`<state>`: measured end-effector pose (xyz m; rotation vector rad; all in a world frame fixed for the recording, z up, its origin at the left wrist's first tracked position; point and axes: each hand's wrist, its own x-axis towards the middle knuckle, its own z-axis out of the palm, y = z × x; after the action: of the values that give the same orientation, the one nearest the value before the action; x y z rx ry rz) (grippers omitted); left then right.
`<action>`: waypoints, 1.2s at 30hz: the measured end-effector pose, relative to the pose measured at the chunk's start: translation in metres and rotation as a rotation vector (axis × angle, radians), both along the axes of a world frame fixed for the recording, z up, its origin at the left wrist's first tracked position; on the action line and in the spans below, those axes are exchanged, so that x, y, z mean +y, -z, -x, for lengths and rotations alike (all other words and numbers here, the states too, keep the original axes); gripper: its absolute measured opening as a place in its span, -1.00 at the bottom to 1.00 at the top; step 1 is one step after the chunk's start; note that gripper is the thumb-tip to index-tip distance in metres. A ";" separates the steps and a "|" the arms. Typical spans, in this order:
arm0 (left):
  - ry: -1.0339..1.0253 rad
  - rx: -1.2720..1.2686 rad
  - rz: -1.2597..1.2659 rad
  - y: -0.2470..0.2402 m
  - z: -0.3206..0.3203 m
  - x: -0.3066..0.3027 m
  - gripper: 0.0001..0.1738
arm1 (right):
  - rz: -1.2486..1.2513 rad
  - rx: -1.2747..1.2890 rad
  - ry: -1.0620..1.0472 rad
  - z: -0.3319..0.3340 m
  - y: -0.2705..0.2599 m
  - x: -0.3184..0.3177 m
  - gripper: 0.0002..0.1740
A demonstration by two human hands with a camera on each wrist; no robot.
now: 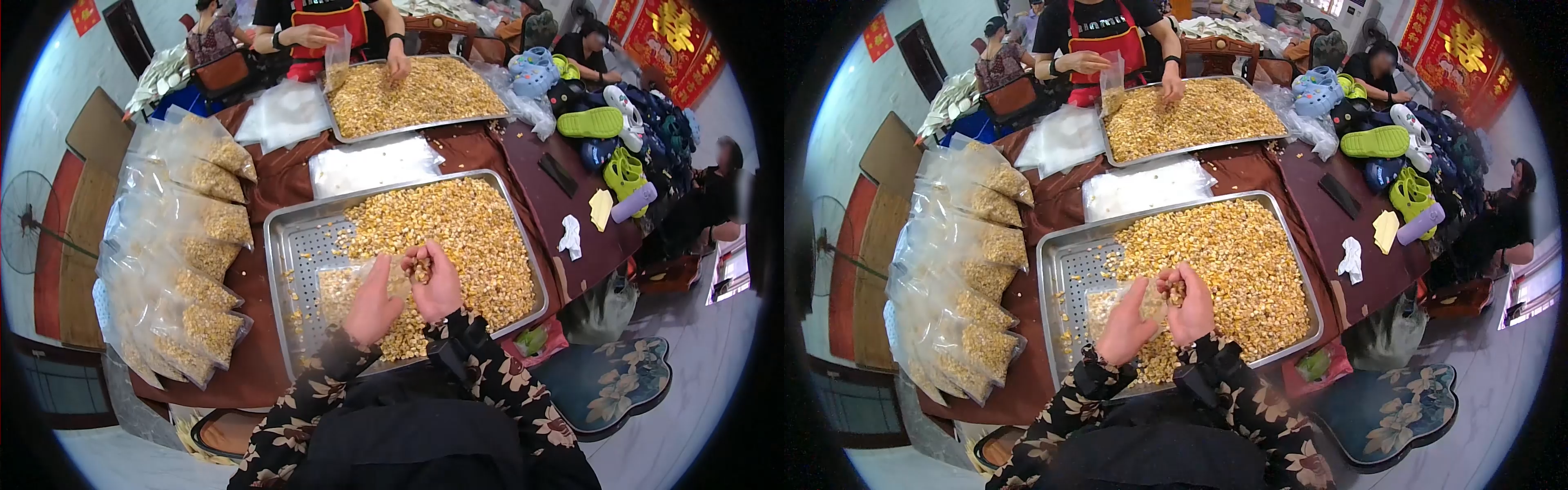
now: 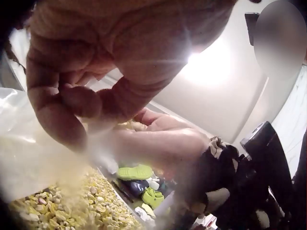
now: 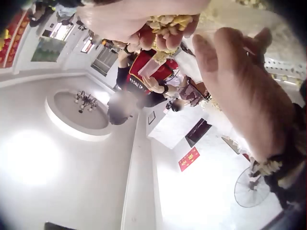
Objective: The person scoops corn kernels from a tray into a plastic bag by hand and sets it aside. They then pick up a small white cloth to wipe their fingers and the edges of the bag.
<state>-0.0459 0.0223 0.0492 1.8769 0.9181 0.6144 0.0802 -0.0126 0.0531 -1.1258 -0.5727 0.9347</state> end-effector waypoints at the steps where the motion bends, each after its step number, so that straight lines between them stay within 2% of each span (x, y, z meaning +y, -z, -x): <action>1: 0.005 -0.009 -0.013 0.001 0.000 0.001 -0.24 | 0.004 0.171 0.022 -0.001 -0.002 0.001 -0.73; 2: 0.011 -0.019 -0.026 0.001 0.000 0.002 -0.24 | 0.004 0.167 0.021 -0.003 -0.006 0.003 -0.73; 4: 0.010 -0.015 -0.066 0.002 0.002 0.001 -0.25 | 0.079 0.664 0.101 -0.005 -0.013 0.005 -0.70; 6: 0.042 -0.035 -0.126 -0.003 0.000 0.003 -0.26 | 0.031 0.805 0.048 -0.008 0.002 0.007 -0.73; 8: 0.111 0.110 0.032 -0.022 0.001 0.006 -0.27 | 0.014 0.865 0.011 -0.014 0.015 0.009 -0.79; 9: 0.185 0.183 0.067 -0.050 -0.003 0.003 -0.29 | -0.004 0.858 -0.016 -0.021 0.027 0.010 -0.82; 10: 0.263 0.263 0.092 -0.069 -0.006 0.003 -0.31 | -0.005 0.484 0.045 -0.020 0.038 0.010 -0.84; 11: 0.192 0.189 -0.102 -0.029 0.001 0.006 -0.32 | 0.016 0.117 0.119 -0.024 0.042 0.011 -0.86; 12: 0.112 0.104 -0.285 0.017 0.013 0.010 -0.33 | 0.025 -0.190 0.085 -0.034 0.024 0.006 -0.85; 13: 0.108 0.022 -0.159 0.025 0.016 0.012 -0.39 | 0.059 -0.490 0.048 -0.040 0.007 0.000 -0.83; 14: 0.101 -0.045 -0.025 0.024 0.016 0.013 -0.44 | -0.011 -0.553 0.107 -0.045 0.021 0.002 -0.82; 15: 0.147 -0.055 -0.040 0.017 0.016 0.010 -0.44 | -0.081 -0.612 0.156 -0.048 0.040 0.009 -0.80; 16: 0.142 -0.021 0.053 0.007 0.018 0.009 -0.44 | -0.082 -0.618 0.199 -0.052 0.045 0.014 -0.80; 17: 0.132 0.021 0.146 0.000 0.020 0.007 -0.43 | 0.068 -0.662 0.055 -0.056 0.048 0.018 -0.74; 18: 0.167 0.028 0.137 -0.004 0.023 0.006 -0.43 | 0.222 -0.690 -0.094 -0.057 0.046 0.019 -0.64; 19: 0.160 0.015 0.137 -0.006 0.026 0.005 -0.42 | 0.226 -0.680 -0.060 -0.057 0.046 0.019 -0.64; 21: 0.155 -0.002 0.071 0.000 0.033 0.007 -0.39 | 0.334 -0.755 -0.186 -0.049 0.025 0.016 -0.63; 22: 0.168 0.001 0.067 0.003 0.035 0.010 -0.39 | 0.334 -0.751 -0.172 -0.043 0.015 0.010 -0.63; 24: 0.073 -0.150 0.364 -0.006 0.038 0.007 -0.36 | 0.150 -0.896 -0.266 -0.026 -0.002 -0.001 -0.61; 25: 0.091 -0.159 0.392 -0.016 0.038 0.005 -0.34 | 0.149 -0.896 -0.269 -0.015 -0.009 -0.007 -0.61; 27: 0.057 -0.136 0.339 -0.024 0.042 0.004 -0.34 | 0.093 -1.106 -0.288 0.005 -0.017 -0.017 -0.63; 30: 0.031 -0.125 0.309 -0.029 0.059 0.008 -0.33 | 0.187 -1.058 -0.184 0.023 -0.013 -0.011 -0.61; 31: 0.000 -0.137 0.287 -0.033 0.066 0.009 -0.33 | 0.157 -1.081 -0.044 0.029 -0.011 -0.008 -0.68; 32: -0.034 -0.151 0.266 -0.041 0.072 0.009 -0.33 | 0.157 -1.064 -0.050 0.028 -0.012 -0.005 -0.68; 34: -0.004 -0.131 0.211 -0.058 0.083 0.010 -0.32 | 0.279 -1.349 -0.526 0.020 -0.017 0.008 -0.73; 36: -0.016 -0.179 0.185 -0.056 0.096 0.015 -0.33 | 0.307 -1.353 -0.543 0.026 -0.029 0.019 -0.75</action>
<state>-0.1419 0.0373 0.1051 1.6242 0.8432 0.6724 0.0543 0.0062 0.0826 -1.8774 -1.9467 0.5858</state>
